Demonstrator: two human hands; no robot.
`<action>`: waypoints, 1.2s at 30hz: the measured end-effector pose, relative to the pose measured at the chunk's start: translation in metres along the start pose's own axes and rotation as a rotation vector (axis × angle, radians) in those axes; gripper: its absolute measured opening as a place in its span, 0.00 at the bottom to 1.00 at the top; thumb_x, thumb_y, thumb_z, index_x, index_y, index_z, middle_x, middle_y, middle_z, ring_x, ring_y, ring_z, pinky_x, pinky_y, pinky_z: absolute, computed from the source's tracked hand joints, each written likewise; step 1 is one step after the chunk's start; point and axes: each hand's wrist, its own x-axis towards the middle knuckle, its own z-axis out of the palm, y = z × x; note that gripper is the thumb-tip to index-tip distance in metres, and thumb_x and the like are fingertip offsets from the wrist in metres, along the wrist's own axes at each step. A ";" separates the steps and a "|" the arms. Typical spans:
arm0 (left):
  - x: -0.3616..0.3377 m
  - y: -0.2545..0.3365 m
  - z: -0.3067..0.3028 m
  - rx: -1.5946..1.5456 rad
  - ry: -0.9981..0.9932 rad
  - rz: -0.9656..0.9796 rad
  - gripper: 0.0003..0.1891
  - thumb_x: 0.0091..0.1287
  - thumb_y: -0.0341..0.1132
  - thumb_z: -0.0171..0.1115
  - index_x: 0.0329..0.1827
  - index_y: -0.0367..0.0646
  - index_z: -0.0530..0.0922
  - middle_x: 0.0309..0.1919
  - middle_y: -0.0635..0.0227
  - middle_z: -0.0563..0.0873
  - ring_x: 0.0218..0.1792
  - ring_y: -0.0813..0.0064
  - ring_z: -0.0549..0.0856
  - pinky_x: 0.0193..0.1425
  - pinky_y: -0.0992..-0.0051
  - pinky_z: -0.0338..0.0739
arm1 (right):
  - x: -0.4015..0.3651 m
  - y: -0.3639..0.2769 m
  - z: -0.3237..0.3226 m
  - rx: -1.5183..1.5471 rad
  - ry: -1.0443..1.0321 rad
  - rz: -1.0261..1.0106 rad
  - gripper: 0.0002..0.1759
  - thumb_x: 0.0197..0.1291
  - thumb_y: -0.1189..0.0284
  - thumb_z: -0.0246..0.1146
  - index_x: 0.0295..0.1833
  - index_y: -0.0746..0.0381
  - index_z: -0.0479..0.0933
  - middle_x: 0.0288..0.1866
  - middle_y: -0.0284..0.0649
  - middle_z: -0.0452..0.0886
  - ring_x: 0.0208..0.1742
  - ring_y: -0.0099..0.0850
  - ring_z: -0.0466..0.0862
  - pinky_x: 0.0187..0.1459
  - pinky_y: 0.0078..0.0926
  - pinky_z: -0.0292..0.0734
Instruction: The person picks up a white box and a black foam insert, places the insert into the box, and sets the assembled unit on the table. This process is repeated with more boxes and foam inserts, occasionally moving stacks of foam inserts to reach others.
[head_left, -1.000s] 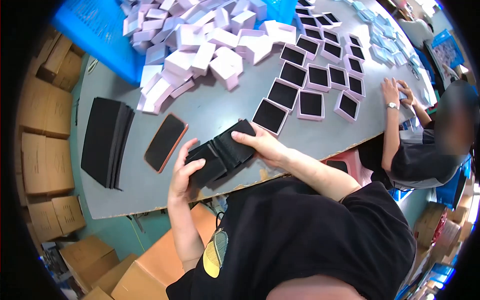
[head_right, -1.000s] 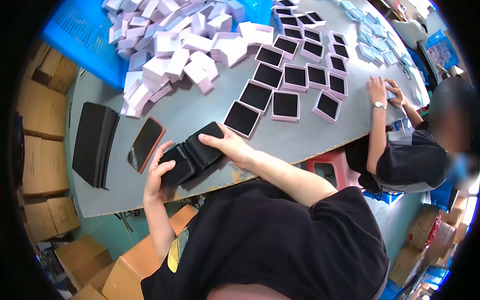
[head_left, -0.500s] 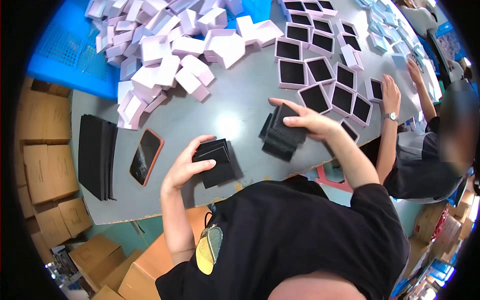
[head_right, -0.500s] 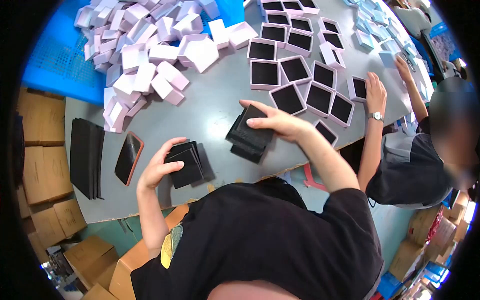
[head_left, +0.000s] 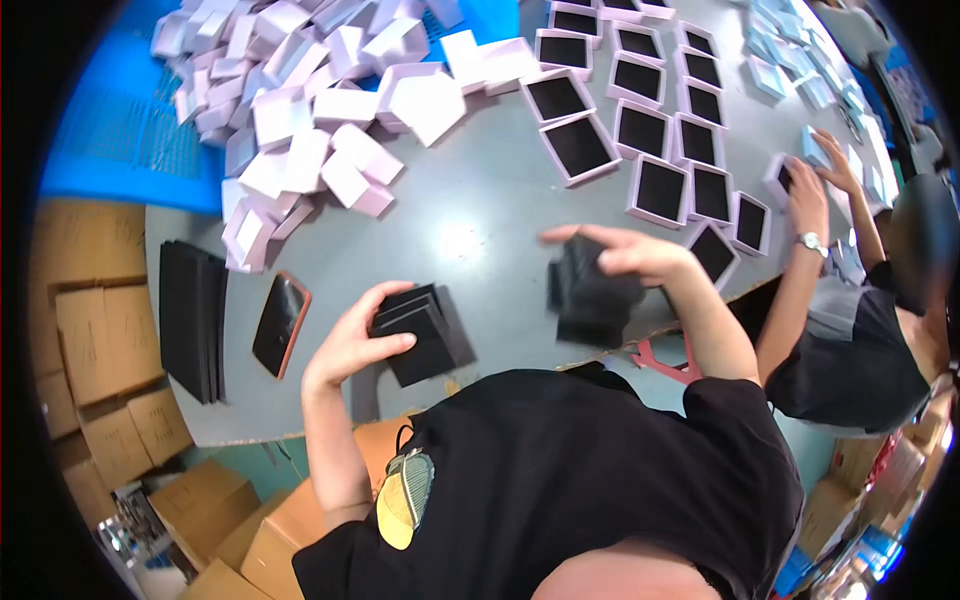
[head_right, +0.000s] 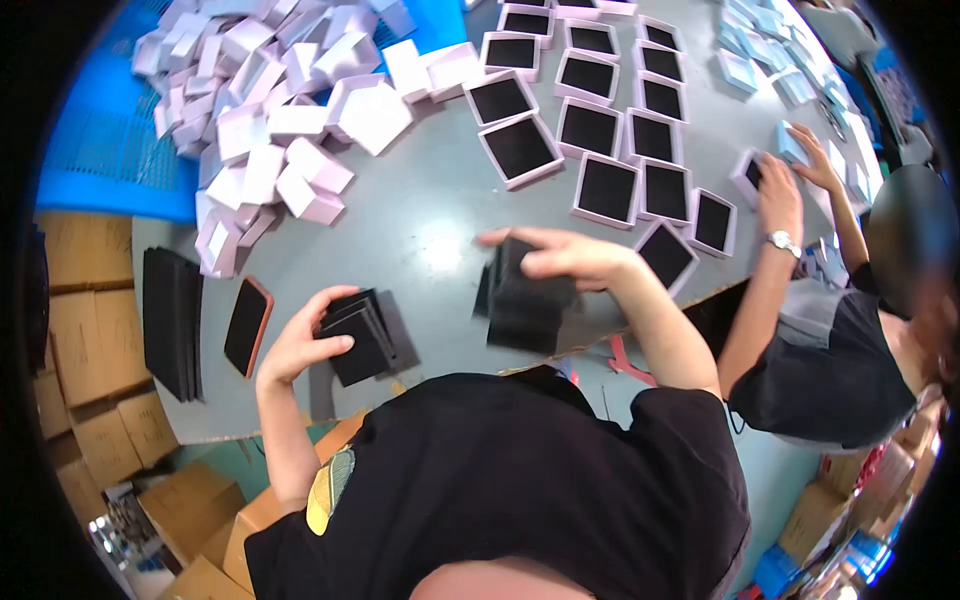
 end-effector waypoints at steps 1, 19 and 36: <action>-0.001 0.001 0.001 0.019 0.005 0.013 0.32 0.60 0.36 0.72 0.68 0.42 0.70 0.56 0.66 0.78 0.55 0.75 0.78 0.59 0.74 0.74 | 0.000 -0.009 0.004 -0.121 0.154 -0.106 0.48 0.56 0.54 0.73 0.76 0.63 0.59 0.58 0.39 0.76 0.57 0.25 0.78 0.61 0.26 0.74; 0.279 0.165 0.005 1.562 0.342 0.868 0.21 0.58 0.25 0.57 0.57 0.44 0.79 0.54 0.58 0.84 0.56 0.58 0.82 0.72 0.57 0.65 | 0.043 -0.013 0.063 -1.269 0.387 -0.173 0.38 0.46 0.49 0.74 0.56 0.64 0.77 0.46 0.52 0.83 0.52 0.49 0.82 0.54 0.42 0.76; 0.101 0.032 -0.065 1.745 0.436 0.717 0.04 0.58 0.32 0.65 0.28 0.43 0.80 0.51 0.62 0.82 0.64 0.61 0.76 0.77 0.41 0.51 | 0.055 -0.012 0.093 -1.245 0.444 -0.184 0.33 0.50 0.55 0.75 0.56 0.63 0.75 0.48 0.50 0.83 0.53 0.47 0.81 0.53 0.39 0.76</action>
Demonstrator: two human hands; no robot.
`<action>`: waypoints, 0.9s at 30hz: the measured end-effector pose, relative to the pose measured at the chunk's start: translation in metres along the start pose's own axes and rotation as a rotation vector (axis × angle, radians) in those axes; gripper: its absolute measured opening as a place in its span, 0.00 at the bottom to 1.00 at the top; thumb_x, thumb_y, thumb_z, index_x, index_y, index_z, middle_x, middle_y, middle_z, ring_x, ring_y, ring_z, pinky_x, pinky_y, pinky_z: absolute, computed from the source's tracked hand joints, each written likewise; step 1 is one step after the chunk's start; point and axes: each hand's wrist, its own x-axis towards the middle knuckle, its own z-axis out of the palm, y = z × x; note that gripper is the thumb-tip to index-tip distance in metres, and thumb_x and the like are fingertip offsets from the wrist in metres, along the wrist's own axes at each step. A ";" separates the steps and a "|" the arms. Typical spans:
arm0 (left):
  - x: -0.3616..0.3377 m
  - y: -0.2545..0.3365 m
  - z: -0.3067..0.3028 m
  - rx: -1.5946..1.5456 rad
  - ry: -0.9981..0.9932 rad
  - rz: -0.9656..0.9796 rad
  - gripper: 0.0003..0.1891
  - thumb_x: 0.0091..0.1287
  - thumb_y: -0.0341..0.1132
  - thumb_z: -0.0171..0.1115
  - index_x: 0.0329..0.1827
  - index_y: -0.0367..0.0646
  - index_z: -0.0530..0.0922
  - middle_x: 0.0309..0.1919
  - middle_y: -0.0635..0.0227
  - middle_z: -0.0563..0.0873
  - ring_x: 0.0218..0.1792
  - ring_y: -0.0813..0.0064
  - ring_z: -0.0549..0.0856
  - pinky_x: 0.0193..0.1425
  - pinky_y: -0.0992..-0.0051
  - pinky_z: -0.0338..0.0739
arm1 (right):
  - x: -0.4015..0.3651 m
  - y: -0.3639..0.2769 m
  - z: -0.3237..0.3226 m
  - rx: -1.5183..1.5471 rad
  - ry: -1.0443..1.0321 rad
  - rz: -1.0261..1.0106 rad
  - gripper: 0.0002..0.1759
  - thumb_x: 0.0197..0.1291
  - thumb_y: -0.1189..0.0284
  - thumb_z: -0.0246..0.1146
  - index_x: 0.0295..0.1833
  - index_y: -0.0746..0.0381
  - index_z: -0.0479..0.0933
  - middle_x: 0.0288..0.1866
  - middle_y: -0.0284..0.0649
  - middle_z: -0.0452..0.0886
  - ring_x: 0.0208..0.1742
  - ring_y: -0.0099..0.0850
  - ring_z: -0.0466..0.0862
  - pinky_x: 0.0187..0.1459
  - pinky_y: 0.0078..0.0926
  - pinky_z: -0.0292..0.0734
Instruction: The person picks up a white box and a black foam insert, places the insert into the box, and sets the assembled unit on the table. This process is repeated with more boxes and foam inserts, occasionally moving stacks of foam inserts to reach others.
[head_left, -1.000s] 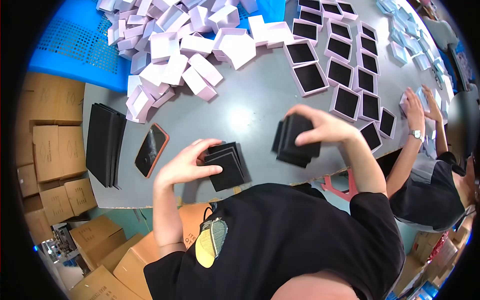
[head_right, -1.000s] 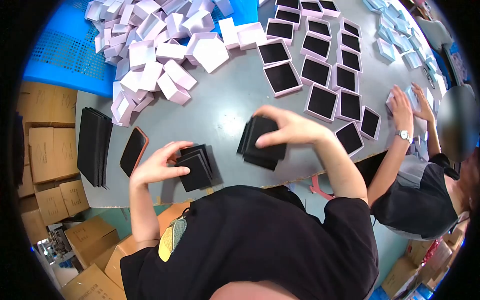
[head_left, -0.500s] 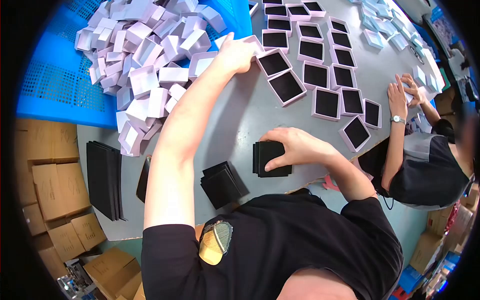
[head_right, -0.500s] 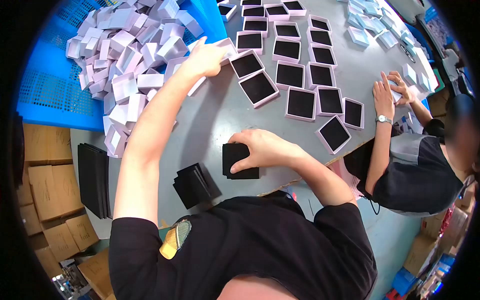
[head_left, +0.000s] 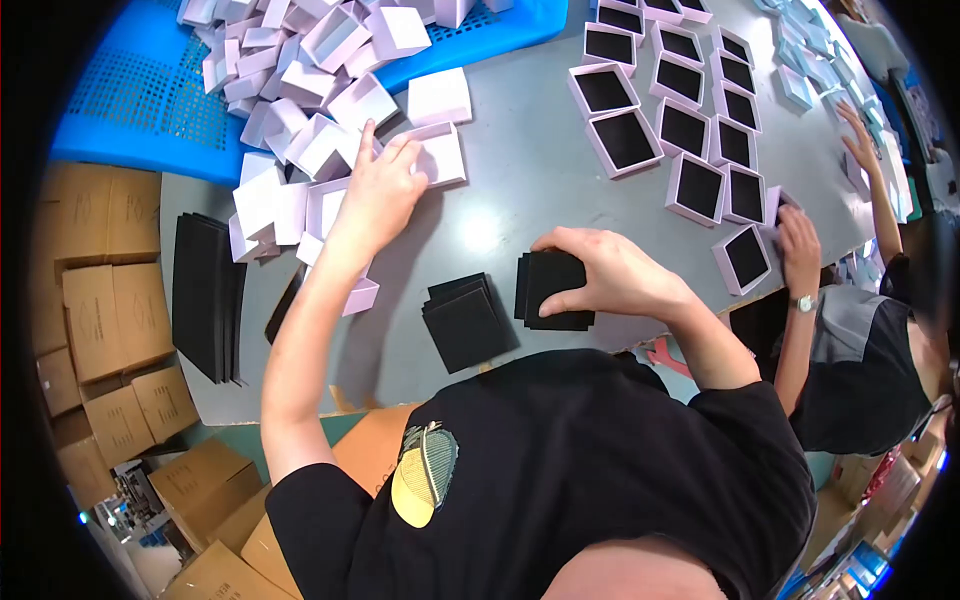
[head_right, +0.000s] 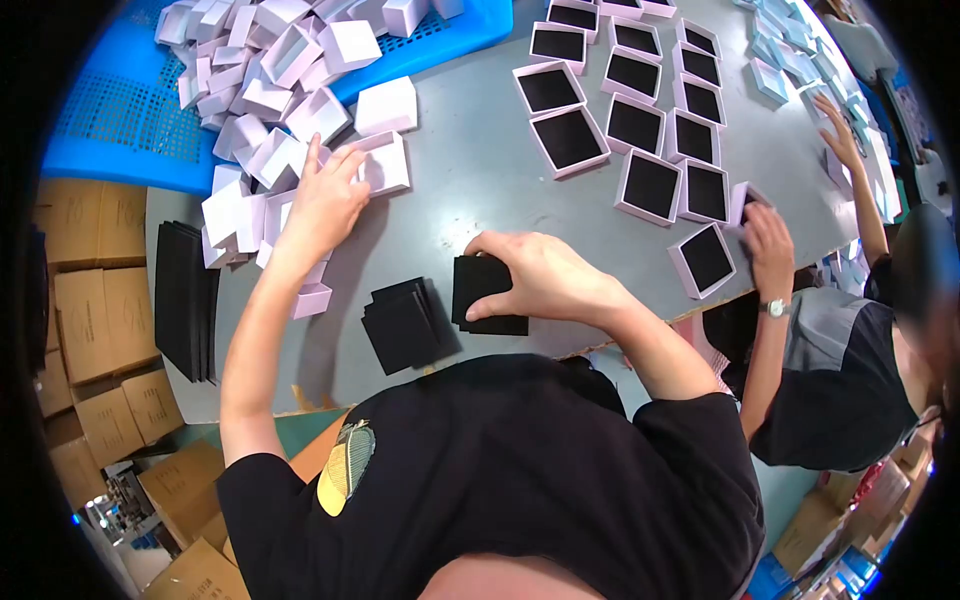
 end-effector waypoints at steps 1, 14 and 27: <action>0.000 0.010 -0.011 0.003 -0.101 -0.036 0.04 0.58 0.32 0.64 0.28 0.43 0.81 0.62 0.58 0.75 0.72 0.55 0.67 0.78 0.40 0.49 | -0.002 -0.001 0.002 -0.059 0.048 -0.048 0.33 0.51 0.56 0.74 0.57 0.63 0.75 0.50 0.49 0.82 0.55 0.47 0.81 0.54 0.39 0.75; 0.031 0.065 0.027 -0.993 0.315 -0.243 0.42 0.39 0.33 0.81 0.63 0.45 0.72 0.63 0.56 0.75 0.63 0.60 0.77 0.67 0.64 0.73 | -0.012 -0.004 -0.019 0.148 0.265 -0.072 0.08 0.52 0.71 0.71 0.37 0.63 0.86 0.35 0.39 0.84 0.41 0.34 0.83 0.46 0.30 0.78; 0.045 0.083 0.040 -1.226 0.311 -0.333 0.61 0.38 0.31 0.84 0.78 0.45 0.54 0.61 0.56 0.76 0.60 0.60 0.78 0.65 0.65 0.75 | 0.112 0.047 -0.045 -0.412 0.366 -0.272 0.07 0.50 0.72 0.70 0.34 0.63 0.84 0.32 0.40 0.82 0.40 0.38 0.83 0.42 0.34 0.78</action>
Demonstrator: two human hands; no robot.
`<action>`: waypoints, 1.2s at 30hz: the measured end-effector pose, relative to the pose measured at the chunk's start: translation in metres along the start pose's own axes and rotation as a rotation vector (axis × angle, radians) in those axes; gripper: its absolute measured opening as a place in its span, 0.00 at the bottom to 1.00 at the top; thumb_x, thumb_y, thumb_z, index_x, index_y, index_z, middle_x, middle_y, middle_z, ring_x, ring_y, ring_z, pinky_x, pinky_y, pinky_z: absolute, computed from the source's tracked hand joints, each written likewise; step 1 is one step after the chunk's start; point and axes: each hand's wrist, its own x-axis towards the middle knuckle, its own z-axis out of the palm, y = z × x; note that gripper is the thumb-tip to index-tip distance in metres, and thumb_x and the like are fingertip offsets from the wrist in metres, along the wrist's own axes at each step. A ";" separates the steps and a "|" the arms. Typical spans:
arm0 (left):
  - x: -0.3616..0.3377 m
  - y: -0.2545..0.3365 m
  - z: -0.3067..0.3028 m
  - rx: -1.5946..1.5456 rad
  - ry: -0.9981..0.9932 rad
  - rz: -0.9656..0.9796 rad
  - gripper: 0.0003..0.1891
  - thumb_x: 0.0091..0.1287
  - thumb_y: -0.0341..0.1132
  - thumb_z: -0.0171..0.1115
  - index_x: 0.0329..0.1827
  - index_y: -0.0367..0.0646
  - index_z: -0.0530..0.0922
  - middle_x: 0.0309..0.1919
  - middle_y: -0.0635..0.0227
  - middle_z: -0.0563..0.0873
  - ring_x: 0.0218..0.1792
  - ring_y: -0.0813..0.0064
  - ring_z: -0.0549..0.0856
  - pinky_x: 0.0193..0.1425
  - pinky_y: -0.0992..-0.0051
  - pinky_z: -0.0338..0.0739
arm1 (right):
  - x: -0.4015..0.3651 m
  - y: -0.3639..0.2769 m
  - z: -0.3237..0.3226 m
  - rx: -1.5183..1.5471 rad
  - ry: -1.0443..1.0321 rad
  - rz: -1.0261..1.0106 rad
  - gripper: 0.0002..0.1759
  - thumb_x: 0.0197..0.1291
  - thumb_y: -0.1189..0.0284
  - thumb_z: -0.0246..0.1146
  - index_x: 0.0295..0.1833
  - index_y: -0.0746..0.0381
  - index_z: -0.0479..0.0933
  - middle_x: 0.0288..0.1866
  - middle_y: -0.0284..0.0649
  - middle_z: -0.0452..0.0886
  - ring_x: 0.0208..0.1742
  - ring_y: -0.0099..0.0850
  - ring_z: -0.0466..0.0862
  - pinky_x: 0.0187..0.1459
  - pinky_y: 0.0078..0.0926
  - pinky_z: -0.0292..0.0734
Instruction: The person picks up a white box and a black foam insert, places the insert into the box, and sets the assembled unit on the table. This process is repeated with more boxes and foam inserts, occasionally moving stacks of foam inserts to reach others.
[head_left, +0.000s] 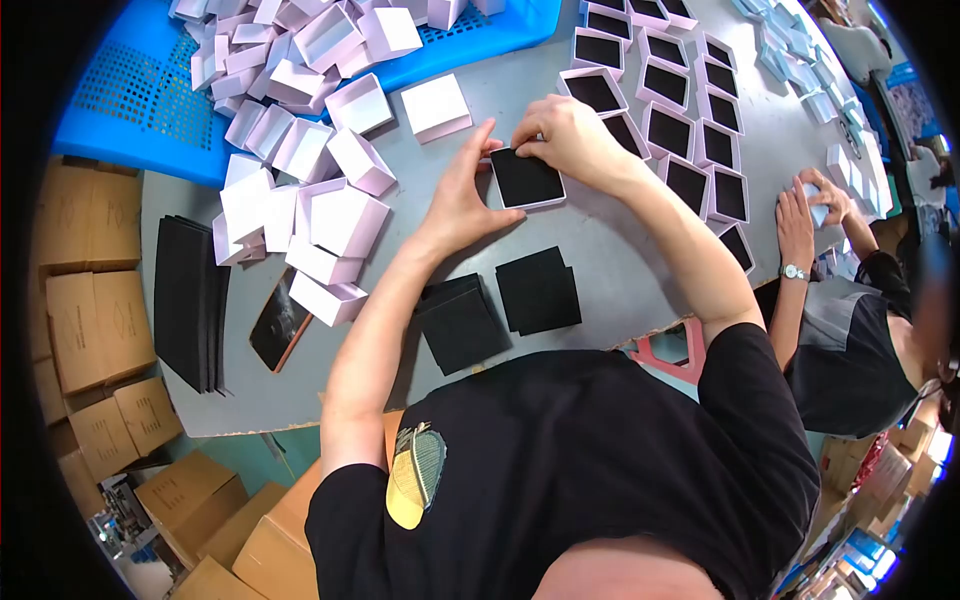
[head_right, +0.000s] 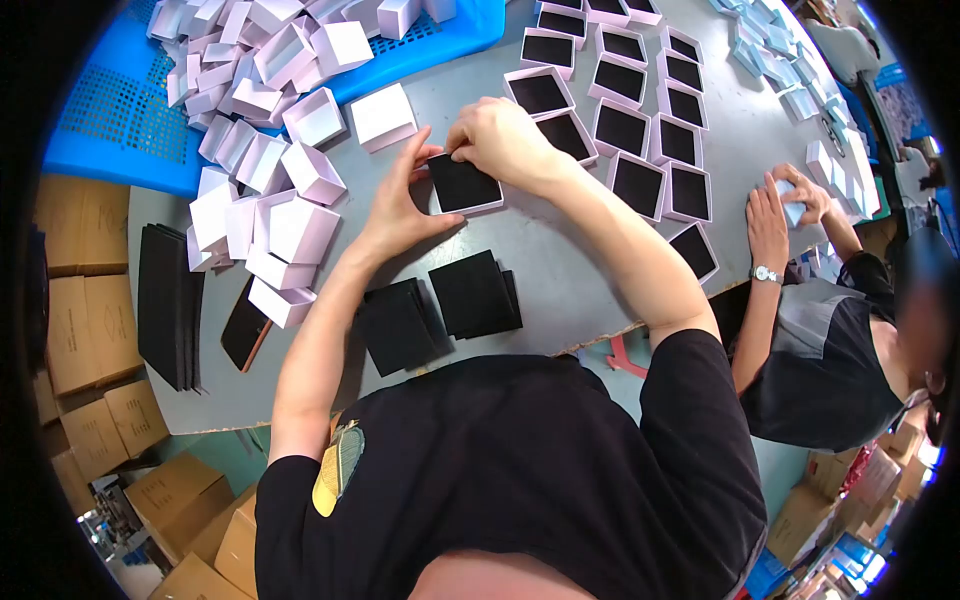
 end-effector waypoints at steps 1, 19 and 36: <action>0.000 -0.001 0.002 0.013 0.002 0.004 0.62 0.37 0.31 0.84 0.78 0.45 0.54 0.61 0.56 0.76 0.61 0.60 0.78 0.65 0.65 0.75 | -0.002 0.000 0.005 -0.068 0.020 -0.048 0.06 0.49 0.72 0.70 0.34 0.63 0.84 0.32 0.40 0.82 0.40 0.38 0.83 0.42 0.34 0.78; 0.083 0.007 -0.062 0.878 -0.241 -0.304 0.47 0.46 0.33 0.73 0.74 0.48 0.64 0.62 0.42 0.75 0.61 0.49 0.77 0.64 0.58 0.74 | -0.074 -0.074 -0.022 0.109 -0.309 -0.056 0.16 0.51 0.65 0.73 0.43 0.62 0.84 0.43 0.38 0.81 0.49 0.38 0.77 0.53 0.35 0.70; -0.020 0.008 -0.033 0.245 0.130 -0.197 0.49 0.36 0.32 0.82 0.68 0.41 0.67 0.55 0.54 0.80 0.57 0.54 0.78 0.64 0.61 0.74 | 0.024 -0.015 0.019 0.201 0.023 0.142 0.09 0.50 0.69 0.71 0.36 0.62 0.87 0.35 0.41 0.86 0.38 0.40 0.83 0.43 0.34 0.78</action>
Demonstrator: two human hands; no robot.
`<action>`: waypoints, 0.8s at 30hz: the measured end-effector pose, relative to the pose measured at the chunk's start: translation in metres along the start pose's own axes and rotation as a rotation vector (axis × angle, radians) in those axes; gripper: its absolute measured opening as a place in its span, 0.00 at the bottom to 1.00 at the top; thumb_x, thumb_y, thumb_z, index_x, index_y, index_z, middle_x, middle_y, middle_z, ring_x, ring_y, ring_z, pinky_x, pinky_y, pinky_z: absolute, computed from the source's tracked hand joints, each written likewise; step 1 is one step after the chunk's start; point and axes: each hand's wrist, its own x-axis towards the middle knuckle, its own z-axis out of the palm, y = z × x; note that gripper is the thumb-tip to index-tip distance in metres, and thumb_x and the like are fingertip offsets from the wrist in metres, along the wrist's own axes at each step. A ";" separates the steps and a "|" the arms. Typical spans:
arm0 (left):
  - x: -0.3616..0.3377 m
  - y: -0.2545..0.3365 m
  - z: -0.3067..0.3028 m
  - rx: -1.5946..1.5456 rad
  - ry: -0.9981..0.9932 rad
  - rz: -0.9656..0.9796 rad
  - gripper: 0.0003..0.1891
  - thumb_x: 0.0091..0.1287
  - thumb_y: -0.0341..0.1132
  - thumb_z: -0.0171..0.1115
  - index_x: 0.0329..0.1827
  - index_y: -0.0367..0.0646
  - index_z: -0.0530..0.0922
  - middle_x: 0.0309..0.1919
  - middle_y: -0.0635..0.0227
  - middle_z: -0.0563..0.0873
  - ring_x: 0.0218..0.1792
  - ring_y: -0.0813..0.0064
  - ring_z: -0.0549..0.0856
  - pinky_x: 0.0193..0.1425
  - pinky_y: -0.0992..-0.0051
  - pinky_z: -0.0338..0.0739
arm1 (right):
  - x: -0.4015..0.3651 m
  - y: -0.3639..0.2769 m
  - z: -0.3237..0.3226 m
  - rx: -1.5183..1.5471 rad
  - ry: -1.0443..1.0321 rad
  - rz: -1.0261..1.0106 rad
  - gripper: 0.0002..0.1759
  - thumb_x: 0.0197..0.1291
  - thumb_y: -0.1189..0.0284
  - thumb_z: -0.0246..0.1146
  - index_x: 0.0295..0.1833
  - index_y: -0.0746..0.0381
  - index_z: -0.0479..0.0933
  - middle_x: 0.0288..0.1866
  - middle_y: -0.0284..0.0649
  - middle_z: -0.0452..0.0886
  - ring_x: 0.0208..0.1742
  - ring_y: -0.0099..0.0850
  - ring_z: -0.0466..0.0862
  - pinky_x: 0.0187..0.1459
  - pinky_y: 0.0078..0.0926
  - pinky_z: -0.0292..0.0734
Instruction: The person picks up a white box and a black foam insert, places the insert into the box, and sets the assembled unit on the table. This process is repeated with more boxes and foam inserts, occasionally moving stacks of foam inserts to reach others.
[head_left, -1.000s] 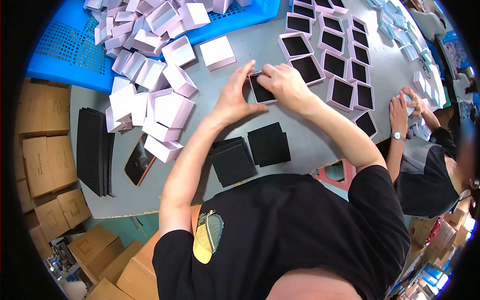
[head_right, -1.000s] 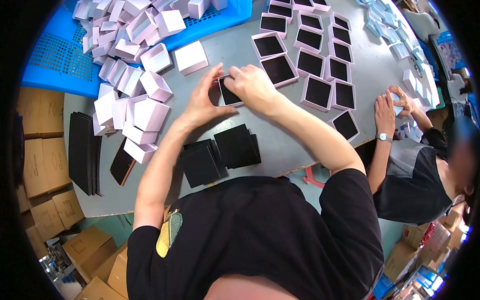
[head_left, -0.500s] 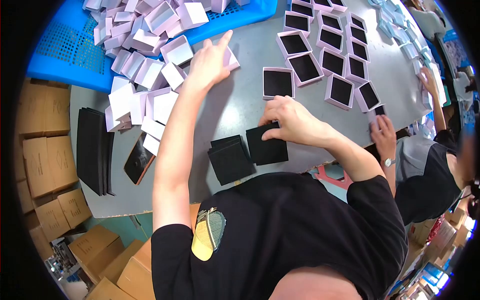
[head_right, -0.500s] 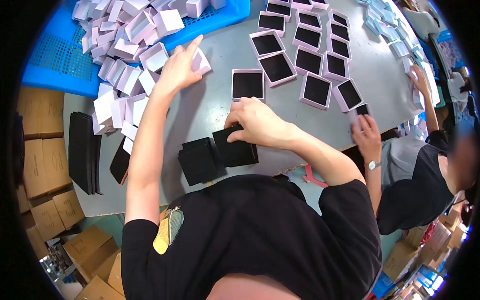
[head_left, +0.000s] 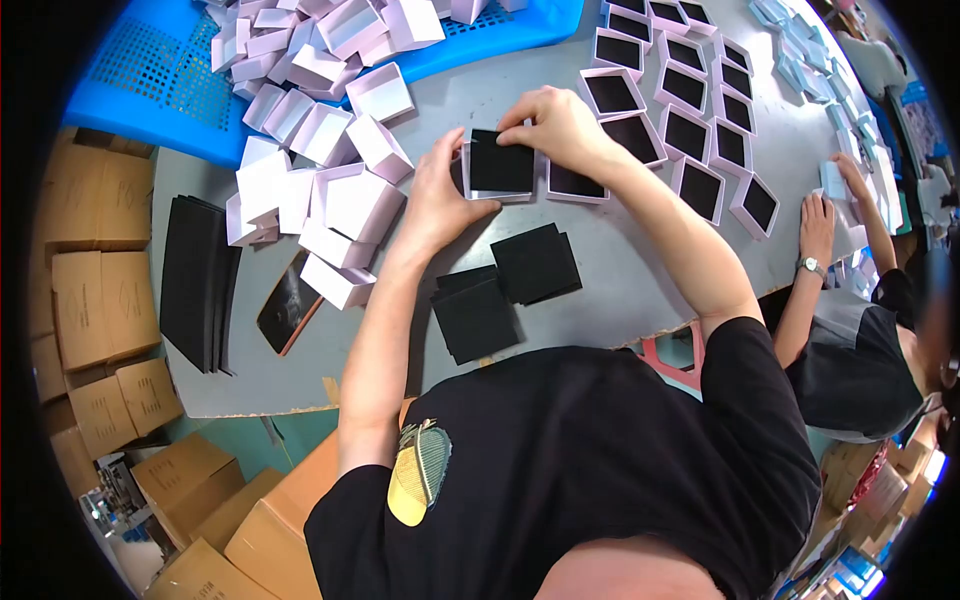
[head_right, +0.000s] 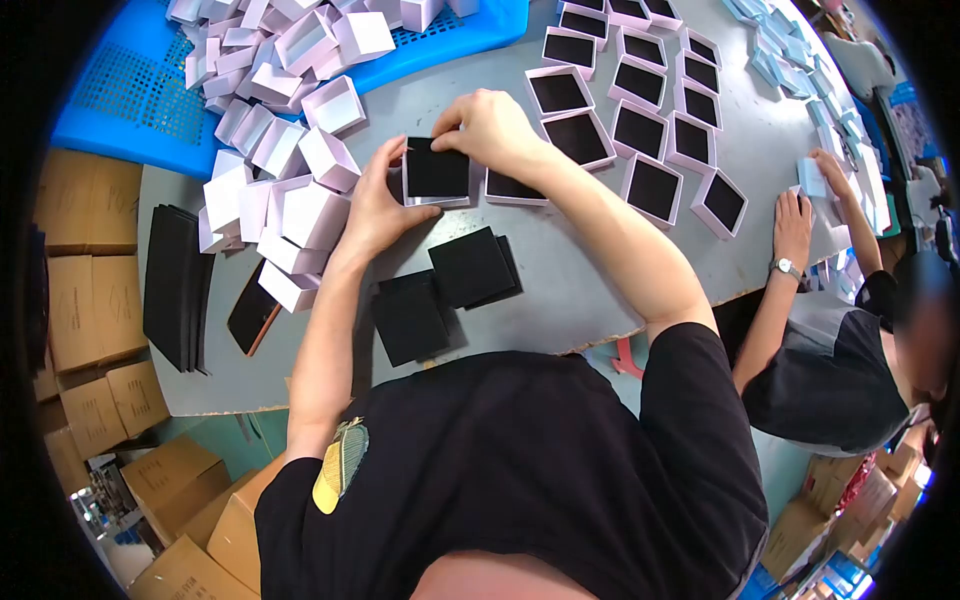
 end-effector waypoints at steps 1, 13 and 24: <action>0.001 0.003 0.002 0.020 0.002 -0.021 0.50 0.37 0.32 0.83 0.69 0.42 0.66 0.55 0.55 0.80 0.56 0.57 0.79 0.62 0.63 0.75 | 0.002 0.004 0.008 -0.122 0.011 -0.144 0.09 0.48 0.68 0.72 0.35 0.61 0.87 0.35 0.40 0.86 0.40 0.40 0.83 0.45 0.36 0.76; 0.022 0.033 -0.072 1.041 0.089 0.047 0.43 0.45 0.35 0.78 0.68 0.39 0.70 0.63 0.47 0.75 0.69 0.48 0.70 0.75 0.56 0.61 | -0.014 0.012 -0.006 -0.791 0.227 -0.270 0.04 0.52 0.72 0.63 0.35 0.57 0.78 0.36 0.38 0.76 0.43 0.36 0.78 0.46 0.34 0.70; 0.034 0.042 -0.074 0.735 0.091 0.071 0.41 0.41 0.29 0.77 0.65 0.37 0.73 0.56 0.51 0.81 0.58 0.52 0.77 0.65 0.59 0.70 | -0.080 -0.038 -0.021 0.146 -0.354 -0.129 0.10 0.44 0.72 0.76 0.34 0.61 0.85 0.36 0.35 0.83 0.44 0.34 0.79 0.50 0.33 0.73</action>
